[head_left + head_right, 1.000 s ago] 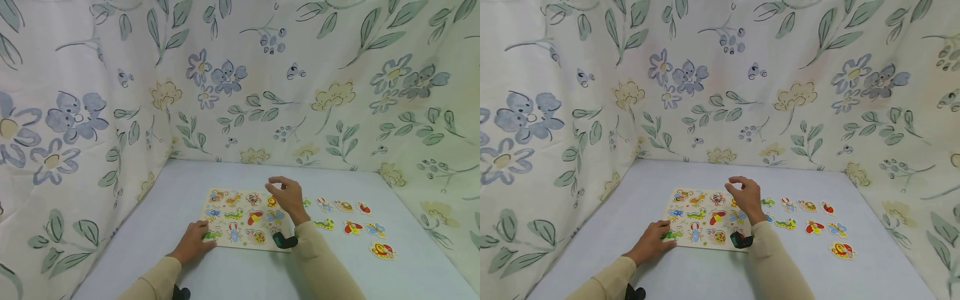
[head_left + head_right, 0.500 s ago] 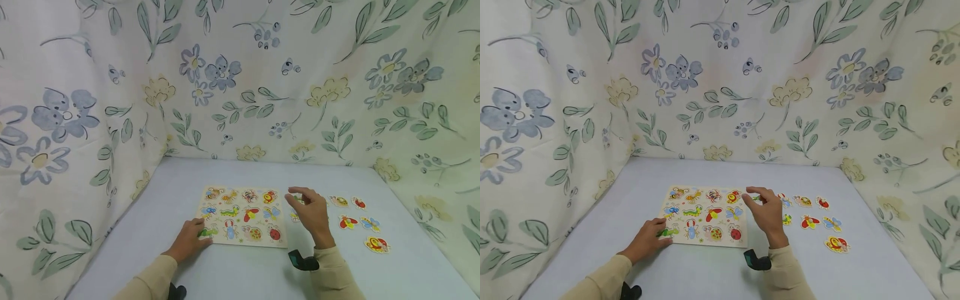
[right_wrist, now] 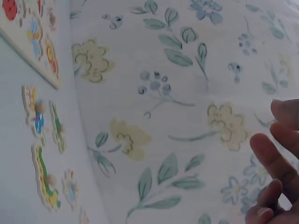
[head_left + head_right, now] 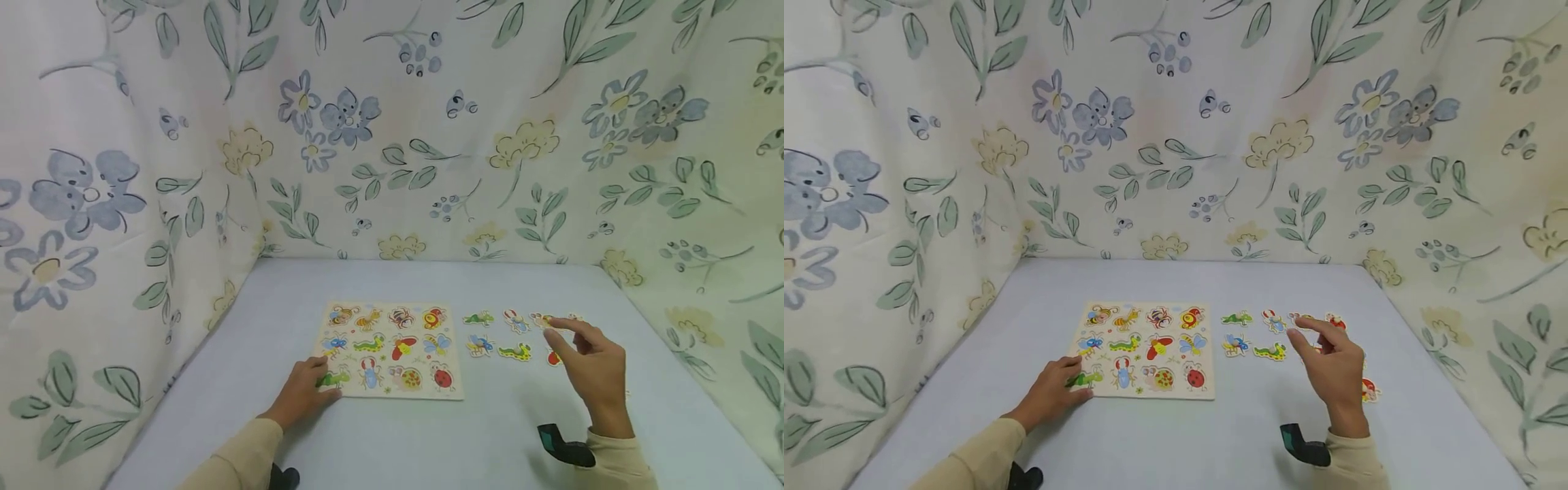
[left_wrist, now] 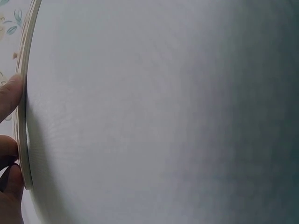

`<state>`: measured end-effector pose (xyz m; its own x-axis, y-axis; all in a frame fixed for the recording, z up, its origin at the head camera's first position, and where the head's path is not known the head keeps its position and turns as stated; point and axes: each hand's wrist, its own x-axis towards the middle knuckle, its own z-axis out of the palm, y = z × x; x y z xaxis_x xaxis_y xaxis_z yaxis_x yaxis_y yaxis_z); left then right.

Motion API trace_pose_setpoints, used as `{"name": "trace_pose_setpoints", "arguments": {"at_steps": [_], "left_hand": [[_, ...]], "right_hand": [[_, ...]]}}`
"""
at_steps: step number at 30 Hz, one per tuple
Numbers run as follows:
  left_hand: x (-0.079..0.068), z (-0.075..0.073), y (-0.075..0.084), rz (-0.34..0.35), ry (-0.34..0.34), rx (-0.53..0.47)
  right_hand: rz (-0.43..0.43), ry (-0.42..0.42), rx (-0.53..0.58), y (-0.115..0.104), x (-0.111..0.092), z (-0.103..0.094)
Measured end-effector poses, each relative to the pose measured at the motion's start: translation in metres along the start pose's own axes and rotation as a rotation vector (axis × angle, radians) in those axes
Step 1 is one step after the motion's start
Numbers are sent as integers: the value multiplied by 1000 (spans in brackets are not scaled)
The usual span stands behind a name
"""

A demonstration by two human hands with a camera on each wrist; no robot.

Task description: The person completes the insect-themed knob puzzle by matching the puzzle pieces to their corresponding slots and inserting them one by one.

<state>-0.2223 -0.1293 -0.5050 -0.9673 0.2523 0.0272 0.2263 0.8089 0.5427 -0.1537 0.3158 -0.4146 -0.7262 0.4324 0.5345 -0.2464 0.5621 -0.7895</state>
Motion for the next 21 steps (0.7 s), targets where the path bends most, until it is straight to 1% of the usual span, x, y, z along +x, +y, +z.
{"name": "trace_pose_setpoints", "arguments": {"at_steps": [1, 4, 7, 10, 14, 15, 18, 21], "left_hand": [[0, 0, 0, -2, -2, -3], [-1, 0, 1, 0, 0, -6], [0, 0, 2, 3, 4, -5], [0, 1, 2, 7, 5, 4], [-1, 1, 1, 3, -2, 18], [-2, 0, 2, 2, -4, 18], [-1, 2, 1, 13, 5, 17], [0, 5, 0, 32, 14, 19]], "right_hand": [[8, 12, -25, 3, 0, -6], [75, 58, -86, 15, 1, -26], [166, 109, -93, 27, 1, -44], [269, 148, -93, 42, 3, -57], [405, 153, -140, 62, 2, -67], [426, 151, -143, 66, 2, -69], [459, 150, -122, 80, -1, -74], [485, 131, -126, 92, -5, -79]]}}
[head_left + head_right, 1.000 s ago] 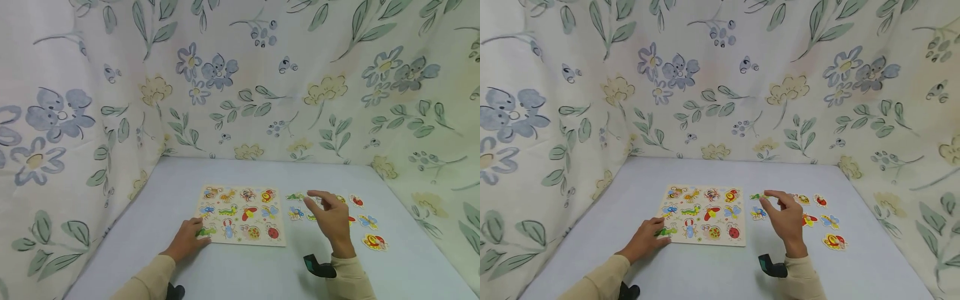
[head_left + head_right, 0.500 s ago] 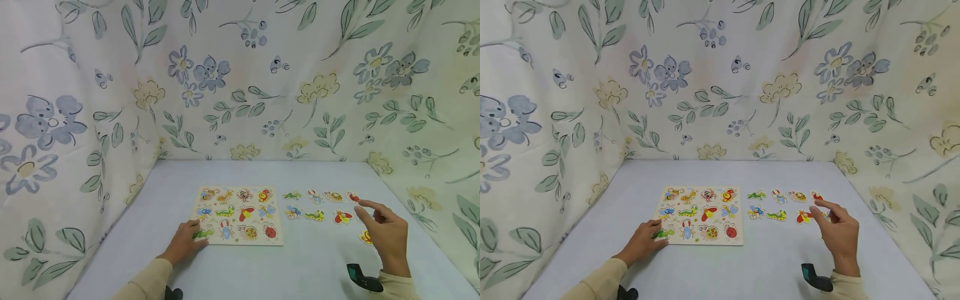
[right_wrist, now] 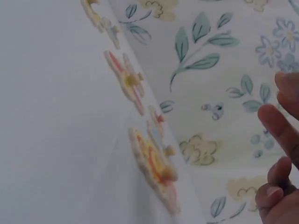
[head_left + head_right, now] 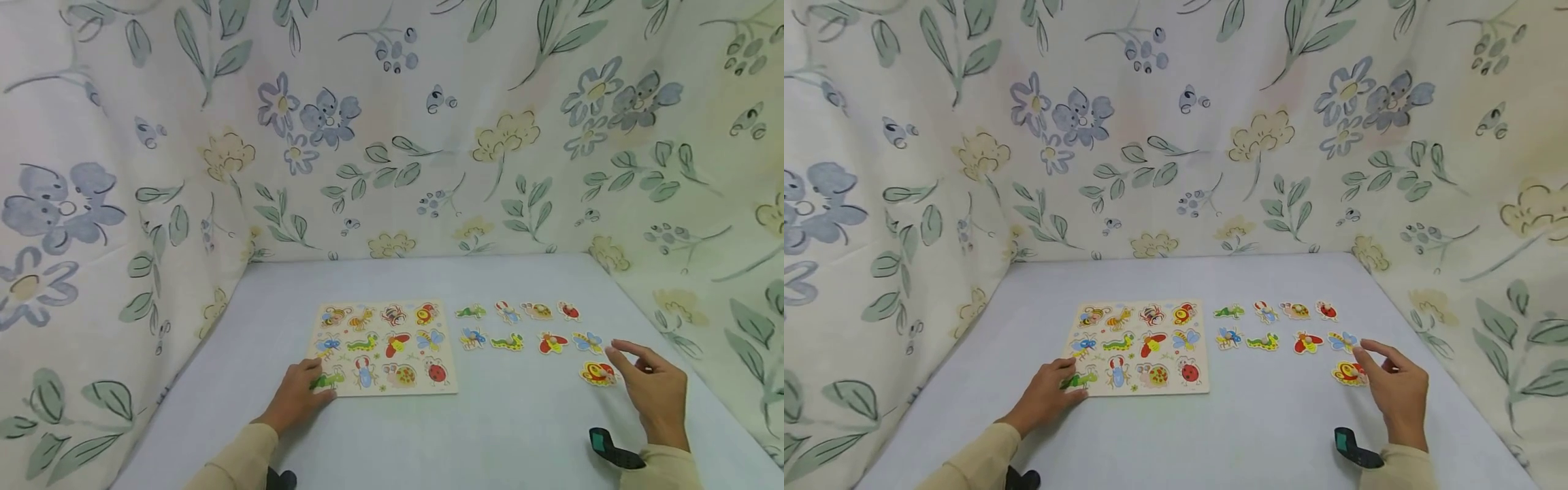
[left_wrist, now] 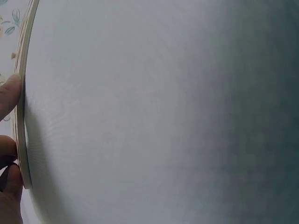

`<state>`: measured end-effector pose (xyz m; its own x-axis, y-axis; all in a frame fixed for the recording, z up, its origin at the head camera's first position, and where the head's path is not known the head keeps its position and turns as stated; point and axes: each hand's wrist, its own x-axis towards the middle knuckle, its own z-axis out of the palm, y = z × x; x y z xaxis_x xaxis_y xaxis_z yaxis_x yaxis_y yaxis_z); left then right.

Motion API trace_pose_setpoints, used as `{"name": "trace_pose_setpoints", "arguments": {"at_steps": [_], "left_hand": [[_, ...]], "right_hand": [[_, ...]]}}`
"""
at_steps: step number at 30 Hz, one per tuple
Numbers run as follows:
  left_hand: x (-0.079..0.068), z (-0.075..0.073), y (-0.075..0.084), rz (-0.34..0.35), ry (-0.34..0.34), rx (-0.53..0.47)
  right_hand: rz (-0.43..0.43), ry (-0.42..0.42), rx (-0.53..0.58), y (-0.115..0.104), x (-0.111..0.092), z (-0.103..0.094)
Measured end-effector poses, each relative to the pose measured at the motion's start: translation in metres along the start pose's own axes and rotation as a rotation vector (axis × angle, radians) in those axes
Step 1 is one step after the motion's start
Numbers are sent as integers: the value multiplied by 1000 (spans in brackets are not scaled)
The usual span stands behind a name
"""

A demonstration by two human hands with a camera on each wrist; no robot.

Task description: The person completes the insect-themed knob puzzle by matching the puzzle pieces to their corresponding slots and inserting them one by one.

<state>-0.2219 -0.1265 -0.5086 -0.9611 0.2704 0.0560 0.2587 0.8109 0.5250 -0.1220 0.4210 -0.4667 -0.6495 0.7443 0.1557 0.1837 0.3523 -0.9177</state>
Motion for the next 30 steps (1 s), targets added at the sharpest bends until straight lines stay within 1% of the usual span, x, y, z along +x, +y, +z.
{"name": "trace_pose_setpoints", "arguments": {"at_steps": [2, 5, 8, 11, 13, 15, 19, 24, 28, 30], "left_hand": [[0, 1, 0, 5, 1, -3], [1, 1, 0, 3, -5, -4], [2, 1, 1, 5, -2, -5], [2, 0, 1, 8, 6, -5], [1, -1, 2, 7, 10, -4], [1, -1, 2, 1, 8, -6], [-1, -1, 3, -17, 3, -7], [-1, -1, 4, -25, 2, -3], [-1, -2, 5, -27, 2, -10], [-1, -2, 5, -31, 0, -10]], "right_hand": [[19, -15, -26, 7, 2, -1], [40, -37, -99, 17, 5, -1], [11, -62, -197, 26, 8, -1], [-23, -108, -307, 32, 11, 1], [-24, -144, -356, 36, 14, 2], [-16, -175, -383, 40, 16, 4], [-22, -205, -403, 47, 17, 9], [-20, -178, -433, 49, 16, 14], [-25, -127, -445, 48, 15, 16], [-35, -94, -431, 47, 13, 16]]}}
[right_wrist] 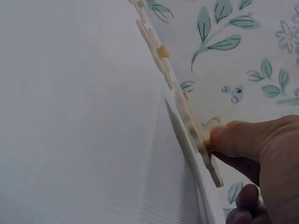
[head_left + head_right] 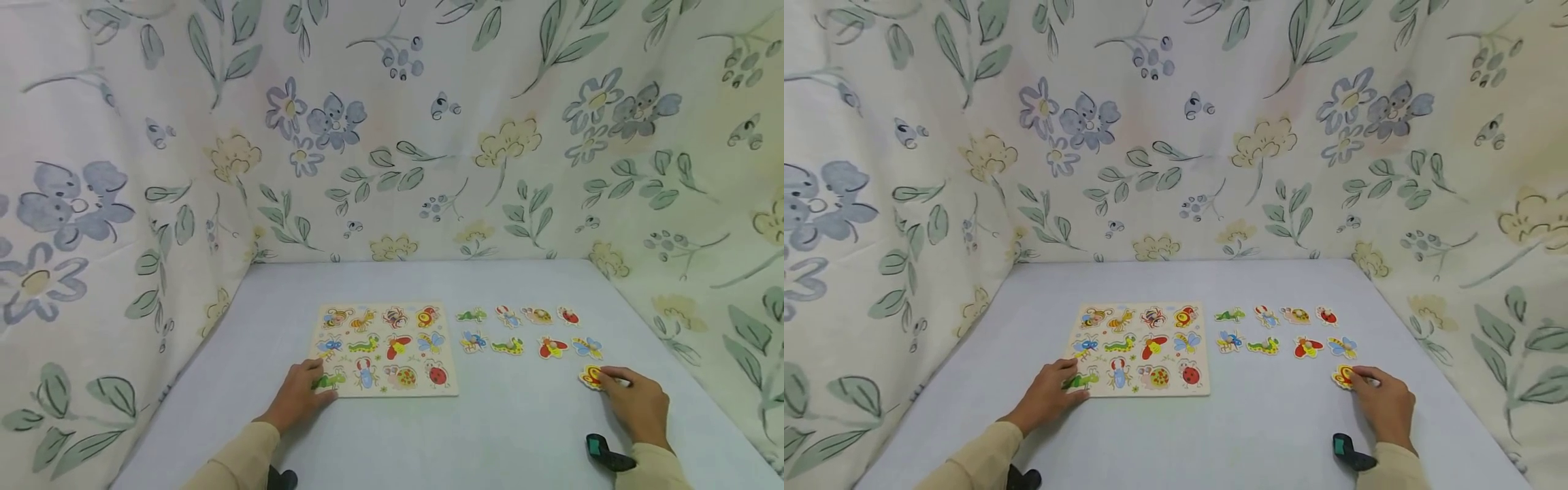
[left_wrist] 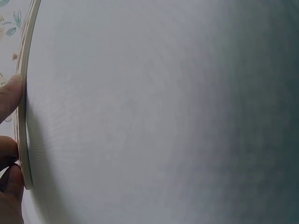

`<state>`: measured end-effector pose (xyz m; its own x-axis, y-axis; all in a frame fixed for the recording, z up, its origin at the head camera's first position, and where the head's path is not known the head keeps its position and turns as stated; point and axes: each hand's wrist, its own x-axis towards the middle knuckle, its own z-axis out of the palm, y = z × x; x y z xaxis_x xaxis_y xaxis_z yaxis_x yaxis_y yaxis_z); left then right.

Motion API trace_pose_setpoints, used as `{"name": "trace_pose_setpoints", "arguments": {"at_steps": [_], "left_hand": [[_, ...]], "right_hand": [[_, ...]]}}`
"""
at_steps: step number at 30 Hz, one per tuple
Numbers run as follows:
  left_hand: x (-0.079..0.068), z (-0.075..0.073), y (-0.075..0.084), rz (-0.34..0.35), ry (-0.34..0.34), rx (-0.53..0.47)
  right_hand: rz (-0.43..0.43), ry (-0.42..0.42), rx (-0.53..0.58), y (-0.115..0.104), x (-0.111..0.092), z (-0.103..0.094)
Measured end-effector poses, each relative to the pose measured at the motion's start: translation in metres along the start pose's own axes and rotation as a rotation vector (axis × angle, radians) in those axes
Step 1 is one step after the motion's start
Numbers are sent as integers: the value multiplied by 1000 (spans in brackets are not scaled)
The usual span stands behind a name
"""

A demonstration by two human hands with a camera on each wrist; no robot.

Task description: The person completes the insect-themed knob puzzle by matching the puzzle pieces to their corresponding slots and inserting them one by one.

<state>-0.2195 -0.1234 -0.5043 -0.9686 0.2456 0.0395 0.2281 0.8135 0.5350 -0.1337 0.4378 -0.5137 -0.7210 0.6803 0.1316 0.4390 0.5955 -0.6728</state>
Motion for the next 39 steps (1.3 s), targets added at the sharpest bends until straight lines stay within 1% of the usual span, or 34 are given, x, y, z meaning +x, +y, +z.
{"name": "trace_pose_setpoints", "arguments": {"at_steps": [4, 8, 16, 22, 25, 31, 35, 39], "left_hand": [[1, 0, 0, -9, -4, 0], [1, 1, -2, -11, -6, -7], [-2, 4, -5, -15, -11, -4], [-1, 3, -5, -6, -1, -2], [0, 4, -5, 2, -4, -6], [-1, 2, -3, 5, 3, -10], [-1, 2, -2, 3, 7, -1], [-1, 2, -2, -13, 0, -13]], "right_hand": [[-17, 85, 47, -10, -5, 0], [-68, 177, 103, -24, -11, -2], [-195, 283, 176, -54, -21, -11], [-281, 373, 312, -78, -25, -21], [-338, 383, 395, -95, -28, -26], [-512, 369, 543, -131, -32, -31], [-570, 353, 607, -152, -34, -30], [-597, 345, 655, -174, -41, -31]]}}
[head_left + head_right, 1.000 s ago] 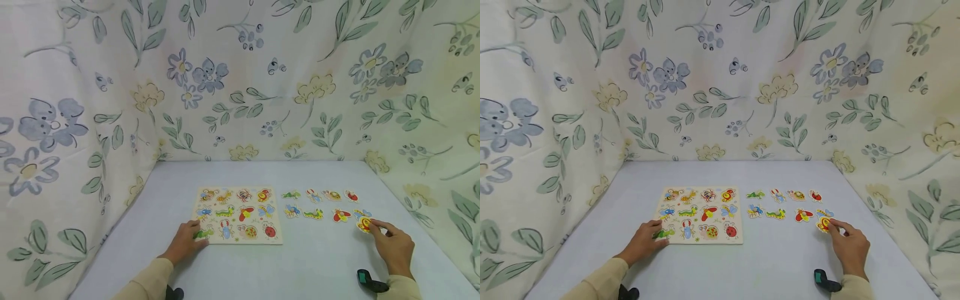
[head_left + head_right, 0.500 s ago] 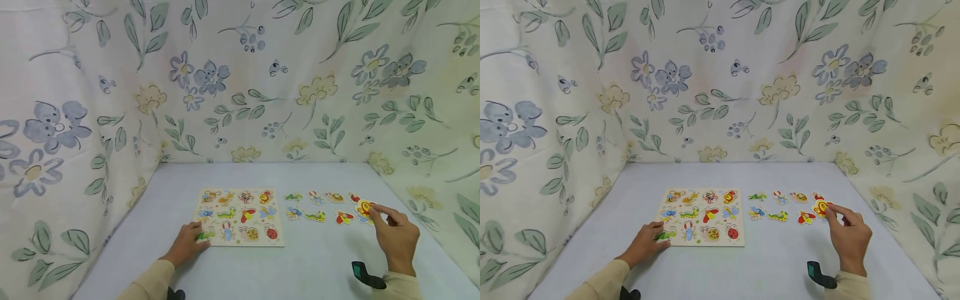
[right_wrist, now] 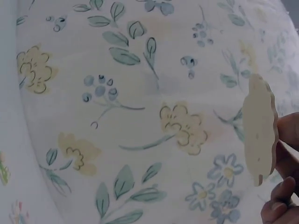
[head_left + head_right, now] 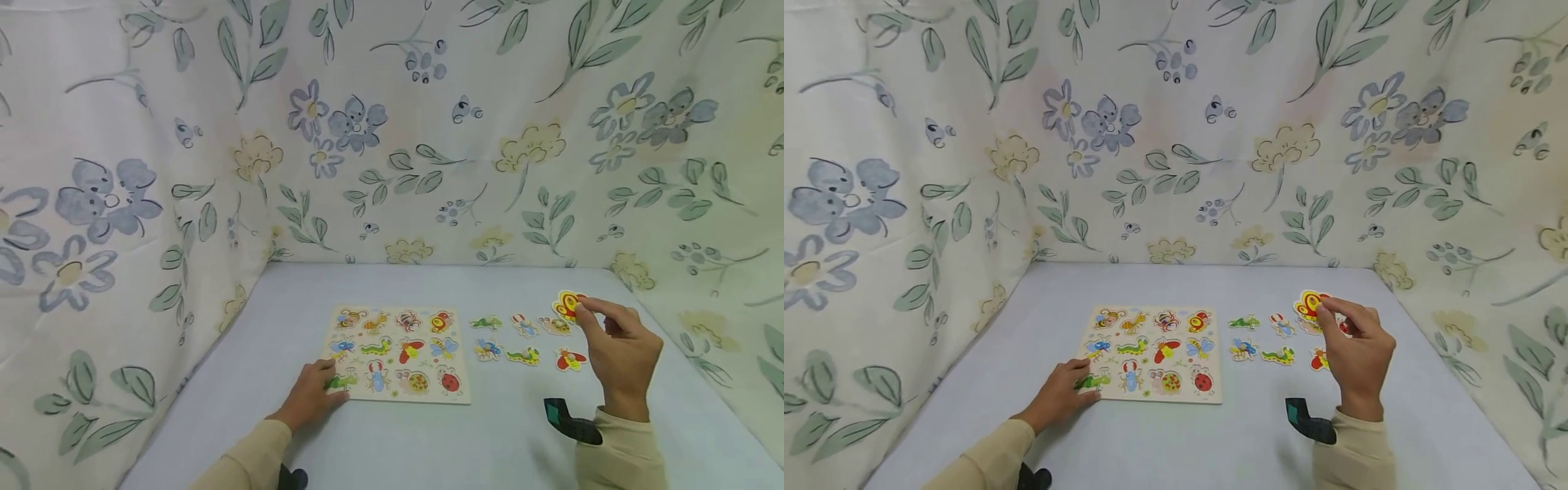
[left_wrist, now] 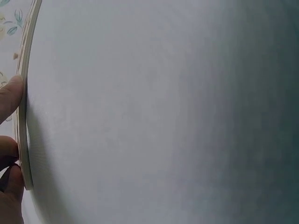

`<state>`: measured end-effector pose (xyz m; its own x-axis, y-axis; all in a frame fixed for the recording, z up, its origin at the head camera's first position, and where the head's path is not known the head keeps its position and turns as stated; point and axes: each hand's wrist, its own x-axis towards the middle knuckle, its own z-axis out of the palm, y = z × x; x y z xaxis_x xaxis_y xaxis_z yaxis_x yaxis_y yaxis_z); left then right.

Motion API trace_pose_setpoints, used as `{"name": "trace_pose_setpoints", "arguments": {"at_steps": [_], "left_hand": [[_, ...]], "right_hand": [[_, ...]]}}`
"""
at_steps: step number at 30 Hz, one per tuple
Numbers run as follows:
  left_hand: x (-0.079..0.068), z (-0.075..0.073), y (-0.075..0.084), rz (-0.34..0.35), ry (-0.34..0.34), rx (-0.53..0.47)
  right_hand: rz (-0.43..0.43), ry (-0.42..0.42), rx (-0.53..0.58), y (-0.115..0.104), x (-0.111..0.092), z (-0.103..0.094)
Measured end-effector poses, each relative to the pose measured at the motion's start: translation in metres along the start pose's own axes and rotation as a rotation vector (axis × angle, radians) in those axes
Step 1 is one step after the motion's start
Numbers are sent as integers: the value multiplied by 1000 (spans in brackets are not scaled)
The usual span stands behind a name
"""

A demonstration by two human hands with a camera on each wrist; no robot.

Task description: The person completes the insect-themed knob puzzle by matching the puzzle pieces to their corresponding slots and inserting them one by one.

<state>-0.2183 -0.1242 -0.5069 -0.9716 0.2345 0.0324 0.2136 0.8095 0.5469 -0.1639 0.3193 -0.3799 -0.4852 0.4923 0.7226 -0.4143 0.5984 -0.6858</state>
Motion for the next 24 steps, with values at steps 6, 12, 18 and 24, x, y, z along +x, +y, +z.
{"name": "trace_pose_setpoints", "arguments": {"at_steps": [6, 12, 18, 24], "left_hand": [[1, 2, 0, -3, -7, -9], [0, 0, 1, -6, 8, -8], [-1, -1, 1, 15, 15, -5], [0, 0, 0, 8, 10, -12]], "right_hand": [[-23, 3, 64, -39, 1, 16], [-73, -35, 125, -32, 3, 38], [-122, -83, 212, -20, 1, 56], [-126, -124, 234, -44, -1, 66]]}}
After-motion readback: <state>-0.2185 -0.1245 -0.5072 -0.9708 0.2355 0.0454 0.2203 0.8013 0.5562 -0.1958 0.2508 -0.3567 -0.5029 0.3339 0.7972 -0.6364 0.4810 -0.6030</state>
